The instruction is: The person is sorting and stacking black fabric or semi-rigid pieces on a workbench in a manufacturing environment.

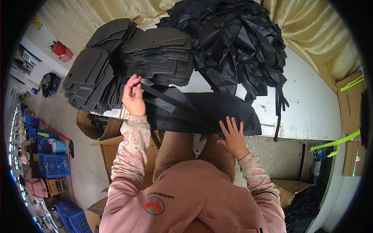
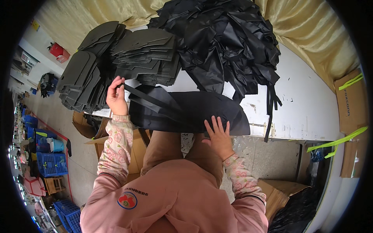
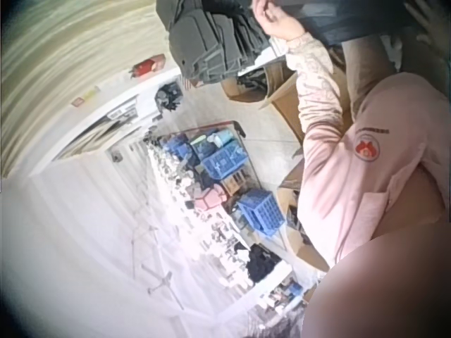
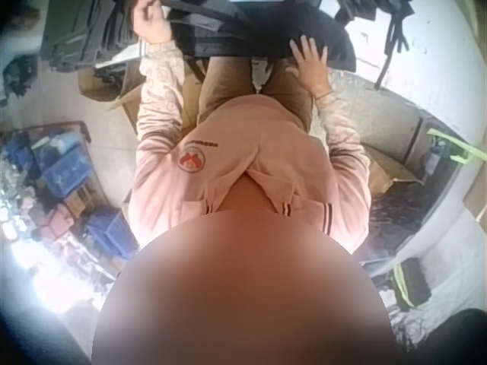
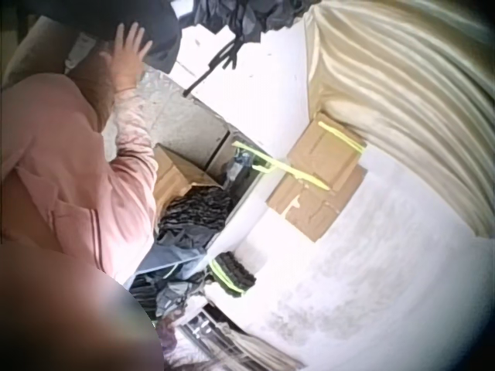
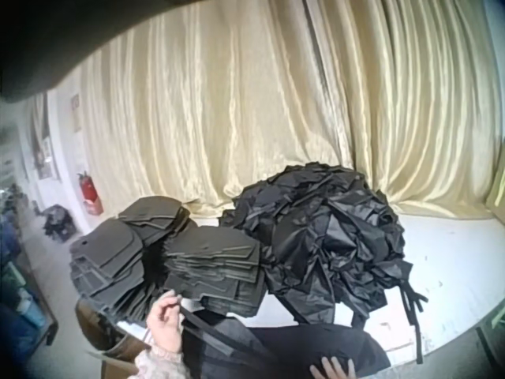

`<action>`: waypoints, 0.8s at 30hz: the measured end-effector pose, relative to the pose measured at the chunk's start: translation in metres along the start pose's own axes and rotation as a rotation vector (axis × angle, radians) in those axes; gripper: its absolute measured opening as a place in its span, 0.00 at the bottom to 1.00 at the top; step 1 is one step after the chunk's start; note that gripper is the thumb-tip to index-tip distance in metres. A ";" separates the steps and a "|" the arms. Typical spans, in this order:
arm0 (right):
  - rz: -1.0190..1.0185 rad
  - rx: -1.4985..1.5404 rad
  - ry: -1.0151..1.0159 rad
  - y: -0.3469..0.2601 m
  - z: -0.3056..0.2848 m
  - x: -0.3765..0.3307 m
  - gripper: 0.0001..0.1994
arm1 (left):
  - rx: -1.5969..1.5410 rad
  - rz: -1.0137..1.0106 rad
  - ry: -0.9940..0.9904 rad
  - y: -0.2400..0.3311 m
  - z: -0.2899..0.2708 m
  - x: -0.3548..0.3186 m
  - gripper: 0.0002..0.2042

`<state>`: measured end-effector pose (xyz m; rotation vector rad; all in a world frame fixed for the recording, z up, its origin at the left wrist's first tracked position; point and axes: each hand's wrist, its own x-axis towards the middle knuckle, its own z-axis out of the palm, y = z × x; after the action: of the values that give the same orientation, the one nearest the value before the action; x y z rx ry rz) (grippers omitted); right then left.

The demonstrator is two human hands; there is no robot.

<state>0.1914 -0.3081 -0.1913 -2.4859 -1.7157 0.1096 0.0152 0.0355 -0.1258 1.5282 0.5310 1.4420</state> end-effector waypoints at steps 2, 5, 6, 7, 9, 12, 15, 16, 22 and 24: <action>0.019 0.007 0.004 -0.002 -0.003 0.002 0.41 | -0.201 -0.097 0.124 -0.008 0.004 -0.003 0.12; -0.020 0.084 0.176 -0.009 -0.018 0.019 0.42 | -0.189 -0.260 0.105 0.003 0.014 -0.013 0.15; -0.021 0.087 0.179 -0.015 -0.022 0.029 0.42 | -0.230 -0.248 0.074 0.003 0.016 -0.015 0.16; -0.087 0.310 0.216 -0.023 -0.026 0.042 0.41 | -0.276 -0.262 0.044 0.011 0.025 -0.015 0.16; -0.157 0.534 0.252 -0.046 -0.034 0.071 0.41 | -0.342 -0.259 -0.037 0.032 0.047 -0.020 0.16; -0.266 0.700 0.400 -0.072 -0.039 0.117 0.38 | -0.432 -0.274 -0.274 0.060 0.077 -0.030 0.21; -0.043 0.995 0.382 -0.066 -0.022 0.154 0.24 | -0.576 -0.265 -0.305 0.065 0.093 -0.037 0.24; -0.001 0.942 0.396 -0.056 -0.024 0.157 0.14 | -0.569 -0.259 -0.300 0.057 0.086 -0.036 0.24; 0.095 1.169 0.341 0.008 0.010 0.163 0.10 | 0.660 0.108 -0.877 -0.052 0.040 -0.063 0.23; 0.069 0.711 0.169 0.011 0.007 0.159 0.15 | 0.704 0.022 -1.000 -0.056 0.048 -0.068 0.26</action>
<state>0.2572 -0.1634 -0.1984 -1.9539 -1.2317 0.4200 0.0611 -0.0097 -0.2020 2.5380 0.3911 0.3284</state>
